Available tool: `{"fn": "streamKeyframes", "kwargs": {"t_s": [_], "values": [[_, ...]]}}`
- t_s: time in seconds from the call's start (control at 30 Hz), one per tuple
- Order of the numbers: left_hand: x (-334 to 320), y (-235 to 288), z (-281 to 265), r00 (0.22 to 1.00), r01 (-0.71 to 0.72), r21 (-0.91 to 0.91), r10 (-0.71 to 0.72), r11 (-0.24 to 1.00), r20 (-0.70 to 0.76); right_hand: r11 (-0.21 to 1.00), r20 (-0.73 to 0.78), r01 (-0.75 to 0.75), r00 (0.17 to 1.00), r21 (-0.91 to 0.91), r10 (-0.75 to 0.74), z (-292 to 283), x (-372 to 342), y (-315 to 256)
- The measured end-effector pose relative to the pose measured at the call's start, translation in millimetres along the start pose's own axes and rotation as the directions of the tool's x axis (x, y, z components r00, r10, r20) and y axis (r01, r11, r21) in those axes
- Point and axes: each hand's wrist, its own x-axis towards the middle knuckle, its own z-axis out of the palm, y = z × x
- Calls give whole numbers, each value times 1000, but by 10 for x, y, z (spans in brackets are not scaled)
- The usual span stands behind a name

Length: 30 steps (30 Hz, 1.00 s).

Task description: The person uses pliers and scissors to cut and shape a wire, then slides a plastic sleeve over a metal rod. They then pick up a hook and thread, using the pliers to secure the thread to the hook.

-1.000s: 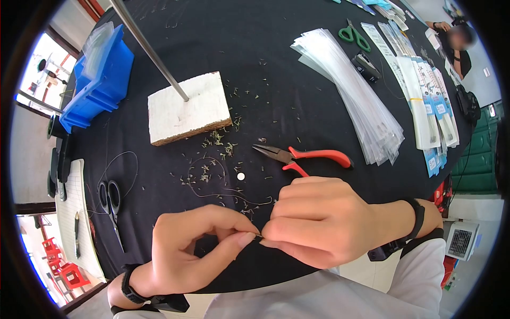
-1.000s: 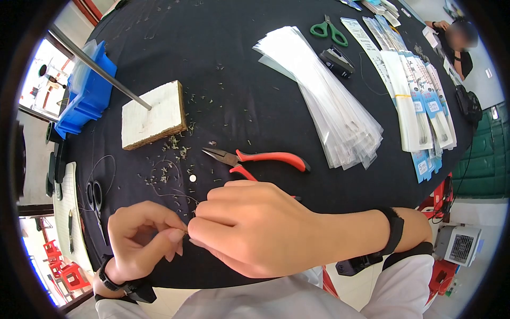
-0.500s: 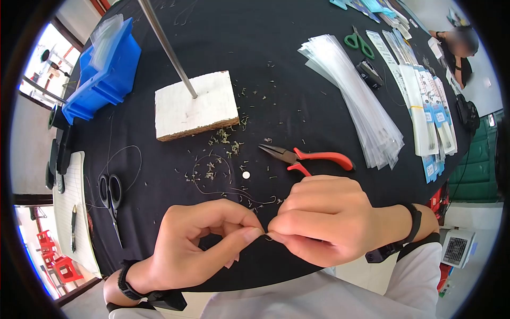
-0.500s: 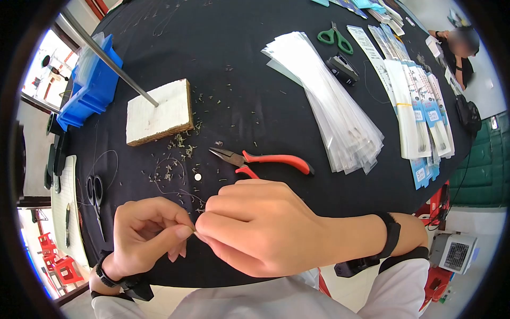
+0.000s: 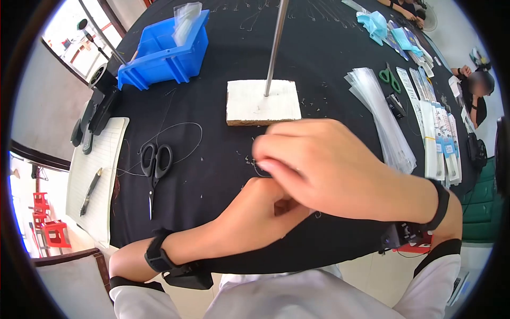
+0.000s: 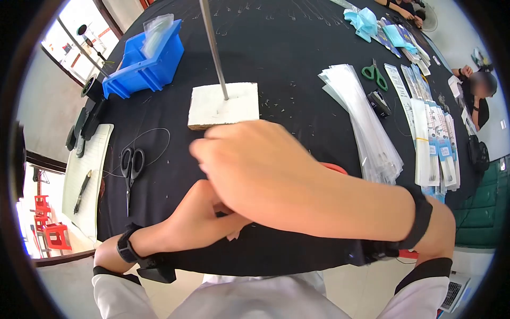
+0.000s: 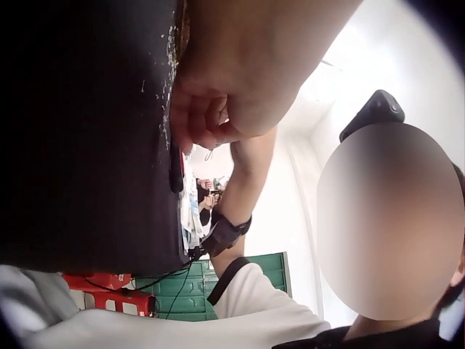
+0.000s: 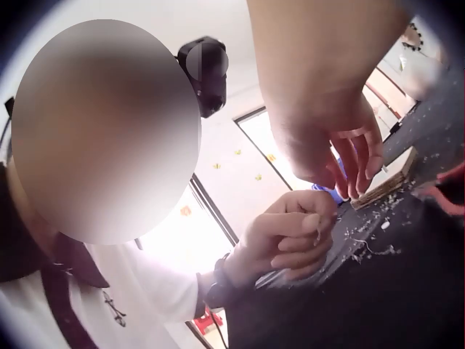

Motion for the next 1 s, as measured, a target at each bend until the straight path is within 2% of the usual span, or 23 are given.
{"fn": "streamKeyframes", "kwargs": {"t_s": [0.07, 0.1, 0.2, 0.3, 0.4, 0.5, 0.63, 0.7, 0.77, 0.8, 0.87, 0.97, 1.0], "values": [[13, -23, -23, 1000, -6, -30, 6, 1000, -13, 983, 60, 141, 989, -116, -135, 132, 258, -84], [1, -11, -24, 998, -64, 63, 65, 996, -15, 966, 52, 219, 976, -134, -214, 228, 380, -129], [44, -110, -44, 983, -185, 109, 185, 977, 17, 878, -33, 438, 891, -196, -452, 570, 764, -204], [31, -69, -27, 999, -44, -22, 43, 999, -18, 803, 119, 552, 834, -225, -539, 713, 1091, -257], [51, -186, -26, 1000, -25, -55, 24, 998, -11, 754, 178, 579, 814, -310, -552, 875, 1243, -233], [59, -172, -14, 999, 0, -95, -4, 995, -39, 745, 126, 563, 820, -359, -559, 954, 1241, -185], [82, -142, -16, 998, 47, 8, -47, 999, -29, 720, -16, 590, 770, -365, -638, 1016, 1238, -160], [82, -110, -44, 994, 106, 97, -104, 990, -24, 718, 56, 580, 791, -385, -609, 1046, 1238, -170], [76, -69, -49, 992, 122, 91, -121, 988, -19, 694, 77, 600, 776, -399, -627, 1049, 1260, -147], [71, -53, -48, 992, 129, 86, -128, 988, -17, 703, 129, 587, 796, -402, -591, 992, 1258, -171], [80, -160, -35, 997, 74, -25, -74, 997, -18, 715, 238, 564, 824, -412, -514, 862, 1234, -203], [86, -112, -44, 998, 56, -167, -55, 984, 13, 717, 46, 515, 826, -470, -562, 635, 1147, -130], [82, -76, -49, 998, 63, -213, -58, 975, 31, 738, 31, 445, 865, -508, -501, 464, 1078, -163]]}}
